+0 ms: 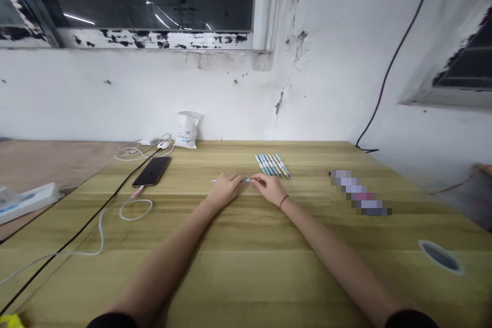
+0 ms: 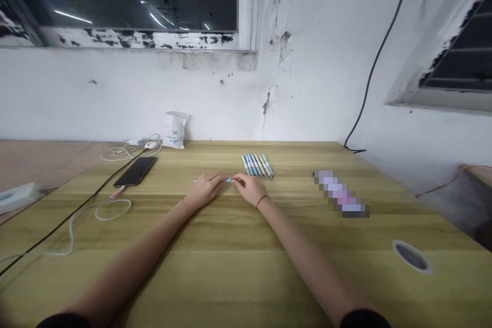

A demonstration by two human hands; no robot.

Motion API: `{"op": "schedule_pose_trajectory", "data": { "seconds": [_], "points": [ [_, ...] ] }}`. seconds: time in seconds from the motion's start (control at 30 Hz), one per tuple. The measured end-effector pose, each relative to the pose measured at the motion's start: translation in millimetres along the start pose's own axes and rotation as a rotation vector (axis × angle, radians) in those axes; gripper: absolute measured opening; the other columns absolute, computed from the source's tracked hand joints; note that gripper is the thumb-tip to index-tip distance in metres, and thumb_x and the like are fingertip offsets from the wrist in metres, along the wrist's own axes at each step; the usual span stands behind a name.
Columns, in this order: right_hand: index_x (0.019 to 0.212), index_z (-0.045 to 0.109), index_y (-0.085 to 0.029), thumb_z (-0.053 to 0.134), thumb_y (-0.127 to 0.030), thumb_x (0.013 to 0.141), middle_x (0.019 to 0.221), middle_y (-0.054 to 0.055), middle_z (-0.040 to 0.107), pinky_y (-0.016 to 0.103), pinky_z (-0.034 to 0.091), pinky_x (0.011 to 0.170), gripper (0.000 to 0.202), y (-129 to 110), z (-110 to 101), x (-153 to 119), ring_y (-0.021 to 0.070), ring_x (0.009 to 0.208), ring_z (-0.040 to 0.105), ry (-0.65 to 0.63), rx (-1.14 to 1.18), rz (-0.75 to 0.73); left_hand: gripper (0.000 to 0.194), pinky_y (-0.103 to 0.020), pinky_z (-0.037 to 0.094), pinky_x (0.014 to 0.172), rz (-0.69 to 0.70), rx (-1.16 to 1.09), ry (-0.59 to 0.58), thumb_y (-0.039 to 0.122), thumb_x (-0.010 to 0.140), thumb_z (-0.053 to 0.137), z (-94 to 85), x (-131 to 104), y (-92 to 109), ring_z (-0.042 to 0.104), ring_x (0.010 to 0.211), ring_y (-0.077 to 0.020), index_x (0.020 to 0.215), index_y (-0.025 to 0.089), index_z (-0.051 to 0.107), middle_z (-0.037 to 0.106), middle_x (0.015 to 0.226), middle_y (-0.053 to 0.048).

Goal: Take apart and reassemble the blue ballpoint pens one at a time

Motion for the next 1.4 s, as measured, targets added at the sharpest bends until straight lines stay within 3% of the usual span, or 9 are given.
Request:
{"op": "schedule_pose_trajectory", "data": {
  "seconds": [0.17, 0.4, 0.57, 0.67, 0.83, 1.0, 1.17, 1.3, 1.4],
  "points": [
    [0.070, 0.064, -0.020, 0.043, -0.036, 0.089, 0.063, 0.001, 0.066, 0.025, 0.043, 0.061, 0.032, -3.3, -0.6, -0.1, 0.0137, 0.059, 0.060, -0.036, -0.135, -0.010, 0.025, -0.033, 0.038, 0.081, 0.000, 0.042, 0.002, 0.017, 0.089, 0.042, 4.3, 1.2, -0.7, 0.053, 0.096, -0.0197, 0.109, 0.024, 0.055, 0.060, 0.102, -0.007],
    [0.108, 0.055, -0.022, 0.055, -0.031, 0.081, 0.090, 0.003, 0.068, 0.025, 0.048, 0.065, 0.028, -0.5, 1.1, 0.6, 0.0137, 0.072, 0.063, 0.031, 0.042, -0.024, 0.021, -0.030, 0.040, 0.075, -0.026, 0.031, 0.035, 0.022, 0.091, 0.040, 5.7, 3.1, 2.7, 0.053, 0.094, -0.0187, 0.106, 0.021, 0.054, 0.061, 0.099, -0.005],
    [0.087, 0.059, -0.021, 0.052, -0.031, 0.083, 0.073, 0.000, 0.067, 0.024, 0.046, 0.060, 0.013, -3.3, 0.0, -0.2, 0.0127, 0.064, 0.061, 0.016, 0.025, 0.002, 0.022, -0.030, 0.039, 0.077, -0.021, 0.023, 0.034, 0.021, 0.091, 0.039, 4.3, 2.9, 2.0, 0.054, 0.094, -0.0183, 0.106, 0.021, 0.054, 0.061, 0.097, -0.005],
    [0.074, 0.061, -0.020, 0.045, -0.039, 0.087, 0.064, 0.000, 0.065, 0.025, 0.045, 0.060, 0.027, -3.2, 0.8, 0.4, 0.0122, 0.058, 0.058, -0.018, 0.009, 0.031, 0.023, -0.030, 0.039, 0.077, -0.009, 0.028, 0.038, 0.020, 0.091, 0.039, 3.9, 2.5, 1.3, 0.053, 0.096, -0.0186, 0.108, 0.022, 0.054, 0.061, 0.099, -0.004],
    [0.100, 0.056, -0.020, 0.055, -0.035, 0.081, 0.080, 0.002, 0.066, 0.025, 0.046, 0.062, 0.025, -1.4, 1.0, 1.4, 0.0133, 0.067, 0.060, 0.032, 0.085, -0.016, 0.022, -0.029, 0.040, 0.078, -0.037, 0.007, 0.052, 0.022, 0.091, 0.040, 4.9, 2.4, -0.6, 0.054, 0.095, -0.0178, 0.108, 0.022, 0.054, 0.061, 0.100, -0.005],
    [0.077, 0.059, -0.020, 0.045, -0.036, 0.087, 0.067, 0.000, 0.061, 0.024, 0.042, 0.057, 0.024, -0.6, 1.0, 2.1, 0.0125, 0.060, 0.054, 0.024, -0.044, -0.028, 0.022, -0.029, 0.039, 0.077, -0.043, 0.019, 0.068, 0.020, 0.089, 0.042, 3.7, 2.2, -1.0, 0.054, 0.093, -0.0177, 0.107, 0.023, 0.055, 0.061, 0.096, -0.005],
    [0.092, 0.057, -0.021, 0.054, -0.031, 0.082, 0.088, 0.002, 0.061, 0.024, 0.043, 0.060, 0.015, -5.1, -0.5, 2.4, 0.0119, 0.065, 0.054, 0.052, -0.042, -0.102, 0.019, -0.029, 0.039, 0.076, -0.043, 0.031, 0.067, 0.020, 0.089, 0.042, 3.2, 2.5, -0.6, 0.054, 0.091, -0.0180, 0.103, 0.021, 0.055, 0.061, 0.094, -0.004],
    [0.076, 0.057, -0.019, 0.046, -0.028, 0.087, 0.077, 0.002, 0.057, 0.026, 0.042, 0.065, 0.018, -7.6, -0.8, 3.2, 0.0136, 0.070, 0.053, 0.064, -0.103, -0.144, 0.018, -0.028, 0.039, 0.075, -0.050, 0.029, 0.040, 0.018, 0.088, 0.041, 5.3, 2.4, -1.8, 0.054, 0.090, -0.0180, 0.101, 0.021, 0.054, 0.060, 0.093, -0.005],
    [0.079, 0.057, -0.019, 0.049, -0.031, 0.086, 0.080, 0.002, 0.058, 0.026, 0.042, 0.064, 0.015, -7.6, 0.0, 2.8, 0.0130, 0.068, 0.052, 0.053, -0.103, -0.137, 0.017, -0.028, 0.039, 0.075, -0.071, 0.036, 0.026, 0.019, 0.088, 0.041, 6.4, 2.3, -3.2, 0.054, 0.090, -0.0179, 0.100, 0.021, 0.053, 0.059, 0.093, -0.005]
  ]
}}
Point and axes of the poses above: each hand's wrist, its own x-axis towards the middle knuckle, its own z-axis out of the palm, y = z × x, the point moved 3 cm from there along x, towards the middle knuckle
